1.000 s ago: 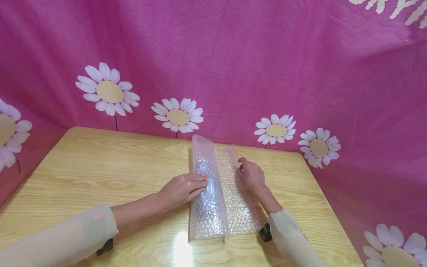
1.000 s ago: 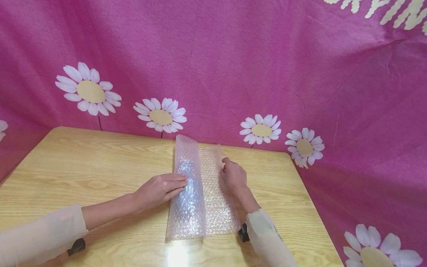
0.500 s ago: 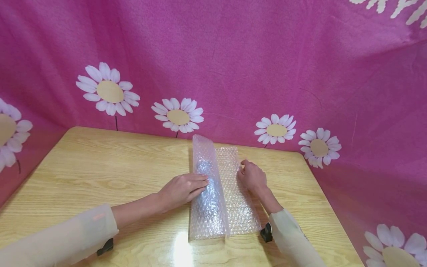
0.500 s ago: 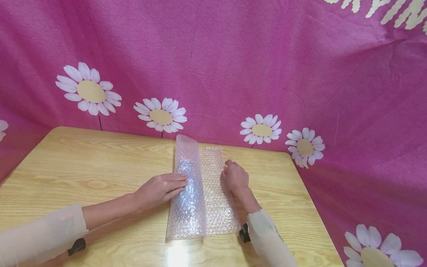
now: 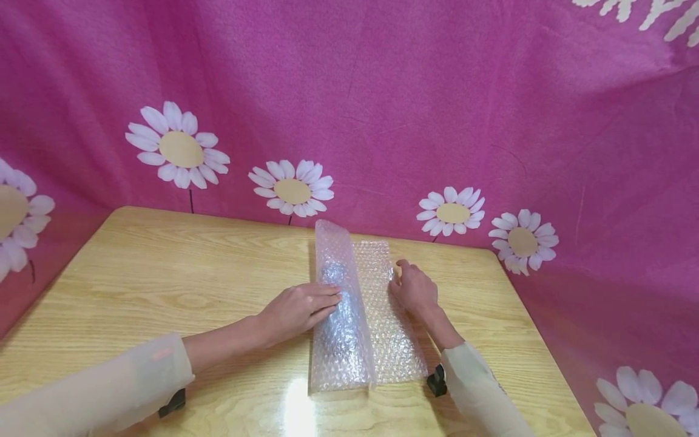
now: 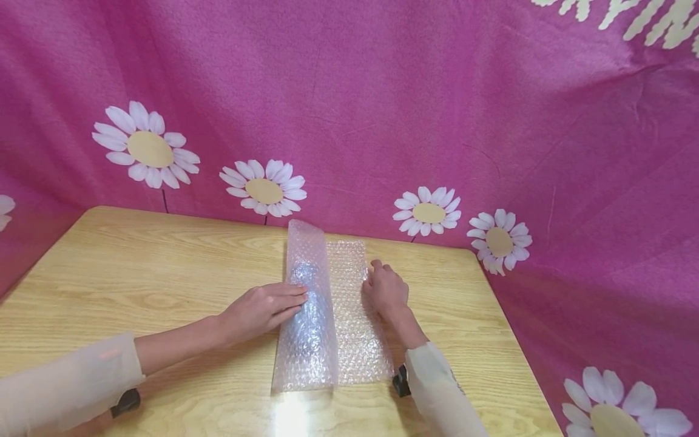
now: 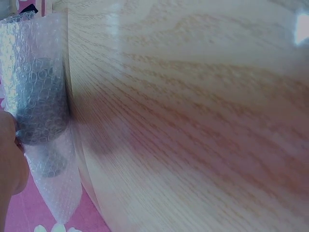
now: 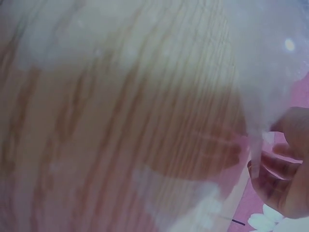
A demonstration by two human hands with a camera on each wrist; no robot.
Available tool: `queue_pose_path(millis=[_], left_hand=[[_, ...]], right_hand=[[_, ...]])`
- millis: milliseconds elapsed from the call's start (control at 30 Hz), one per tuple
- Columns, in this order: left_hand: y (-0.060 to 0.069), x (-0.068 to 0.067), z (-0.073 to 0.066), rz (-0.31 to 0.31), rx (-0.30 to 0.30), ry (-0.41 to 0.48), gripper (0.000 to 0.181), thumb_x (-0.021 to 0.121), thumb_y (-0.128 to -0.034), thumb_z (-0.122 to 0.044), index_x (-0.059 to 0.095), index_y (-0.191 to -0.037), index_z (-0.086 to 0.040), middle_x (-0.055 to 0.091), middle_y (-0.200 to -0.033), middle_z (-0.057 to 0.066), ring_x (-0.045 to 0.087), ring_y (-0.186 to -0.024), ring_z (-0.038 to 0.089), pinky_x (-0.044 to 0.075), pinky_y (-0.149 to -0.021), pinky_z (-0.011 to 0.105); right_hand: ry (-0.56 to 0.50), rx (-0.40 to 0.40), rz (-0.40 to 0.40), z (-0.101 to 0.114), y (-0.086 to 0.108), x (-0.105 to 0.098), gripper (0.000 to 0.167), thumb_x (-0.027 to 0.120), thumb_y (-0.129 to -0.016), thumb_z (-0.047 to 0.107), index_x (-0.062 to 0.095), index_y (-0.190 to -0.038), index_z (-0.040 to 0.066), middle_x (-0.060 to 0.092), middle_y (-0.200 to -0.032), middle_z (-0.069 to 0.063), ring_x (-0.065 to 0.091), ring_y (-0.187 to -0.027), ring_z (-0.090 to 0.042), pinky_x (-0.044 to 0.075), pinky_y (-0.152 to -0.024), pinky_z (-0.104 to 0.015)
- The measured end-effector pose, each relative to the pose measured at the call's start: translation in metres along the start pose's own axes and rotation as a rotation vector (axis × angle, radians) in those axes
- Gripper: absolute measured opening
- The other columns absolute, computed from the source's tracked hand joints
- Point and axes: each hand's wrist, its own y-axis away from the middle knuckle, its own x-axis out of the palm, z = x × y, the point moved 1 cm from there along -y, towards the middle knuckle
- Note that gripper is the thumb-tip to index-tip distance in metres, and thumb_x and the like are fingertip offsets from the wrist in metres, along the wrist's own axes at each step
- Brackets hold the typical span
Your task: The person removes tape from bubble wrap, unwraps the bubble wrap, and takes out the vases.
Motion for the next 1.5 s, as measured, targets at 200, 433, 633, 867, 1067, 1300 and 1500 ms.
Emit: queue_pose_path(millis=[200, 433, 633, 867, 1067, 1300, 1500], left_hand=[[0.000, 0.000, 0.000, -0.005, 0.000, 0.003, 0.025, 0.070, -0.0933, -0.012, 0.074, -0.116, -0.003, 0.068, -0.123, 0.012, 0.064, -0.115, 0.024, 0.051, -0.097, 0.036], [0.001, 0.001, 0.001, -0.009, -0.003, -0.001, 0.026, 0.071, -0.0928, -0.012, 0.074, -0.116, -0.003, 0.068, -0.123, 0.011, 0.064, -0.115, 0.023, 0.051, -0.097, 0.036], [0.001, 0.001, 0.001, -0.006, -0.003, 0.002, 0.025, 0.071, -0.0931, -0.013, 0.074, -0.116, -0.003, 0.068, -0.123, 0.011, 0.064, -0.116, 0.023, 0.050, -0.098, 0.036], [0.002, 0.001, 0.001, -0.006, -0.005, 0.012, 0.025, 0.071, -0.0928, -0.012, 0.075, -0.116, -0.003, 0.068, -0.124, 0.011, 0.064, -0.116, 0.024, 0.050, -0.098, 0.037], [0.004, 0.001, 0.002, -0.020, 0.001, 0.015, 0.025, 0.072, -0.0913, -0.011, 0.075, -0.115, -0.003, 0.069, -0.122, 0.011, 0.064, -0.115, 0.024, 0.051, -0.098, 0.036], [0.005, 0.000, 0.002, -0.018, -0.004, 0.025, 0.026, 0.073, -0.0909, -0.011, 0.074, -0.116, -0.003, 0.068, -0.123, 0.012, 0.064, -0.115, 0.024, 0.051, -0.097, 0.036], [0.007, -0.002, 0.002, -0.014, -0.015, 0.037, 0.027, 0.073, -0.0915, -0.011, 0.074, -0.117, -0.003, 0.067, -0.124, 0.011, 0.063, -0.116, 0.024, 0.051, -0.098, 0.037]], right_hand=[[-0.025, -0.043, -0.053, 0.003, 0.001, -0.003, 0.040, 0.067, -0.091, 0.019, 0.061, -0.127, 0.007, 0.058, -0.105, -0.015, 0.060, -0.075, -0.028, 0.054, -0.058, -0.049], [-0.084, -0.089, -0.051, 0.020, 0.006, -0.013, 0.032, 0.067, -0.092, 0.023, 0.067, -0.119, 0.006, 0.063, -0.106, -0.013, 0.063, -0.081, -0.029, 0.056, -0.065, -0.049], [-0.271, -0.132, 0.024, 0.038, 0.014, -0.020, 0.030, 0.068, -0.092, 0.021, 0.068, -0.113, 0.000, 0.070, -0.099, -0.014, 0.069, -0.087, -0.030, 0.057, -0.075, -0.046], [-0.609, -0.048, 0.255, 0.055, 0.027, -0.022, 0.040, 0.065, -0.097, 0.021, 0.060, -0.126, -0.006, 0.070, -0.107, -0.020, 0.070, -0.087, -0.030, 0.060, -0.073, -0.040], [-0.891, 0.035, 0.489, 0.061, 0.037, -0.024, 0.055, 0.058, -0.101, 0.021, 0.042, -0.141, -0.013, 0.061, -0.120, -0.029, 0.068, -0.089, -0.030, 0.059, -0.082, -0.046], [-0.909, 0.029, 0.568, 0.064, 0.042, -0.026, 0.063, 0.062, -0.099, 0.025, 0.039, -0.143, -0.014, 0.059, -0.125, -0.028, 0.065, -0.094, -0.026, 0.057, -0.087, -0.048], [-0.919, 0.011, 0.577, 0.067, 0.044, -0.025, 0.062, 0.064, -0.097, 0.026, 0.043, -0.141, -0.013, 0.061, -0.123, -0.025, 0.065, -0.092, -0.025, 0.057, -0.087, -0.047]])
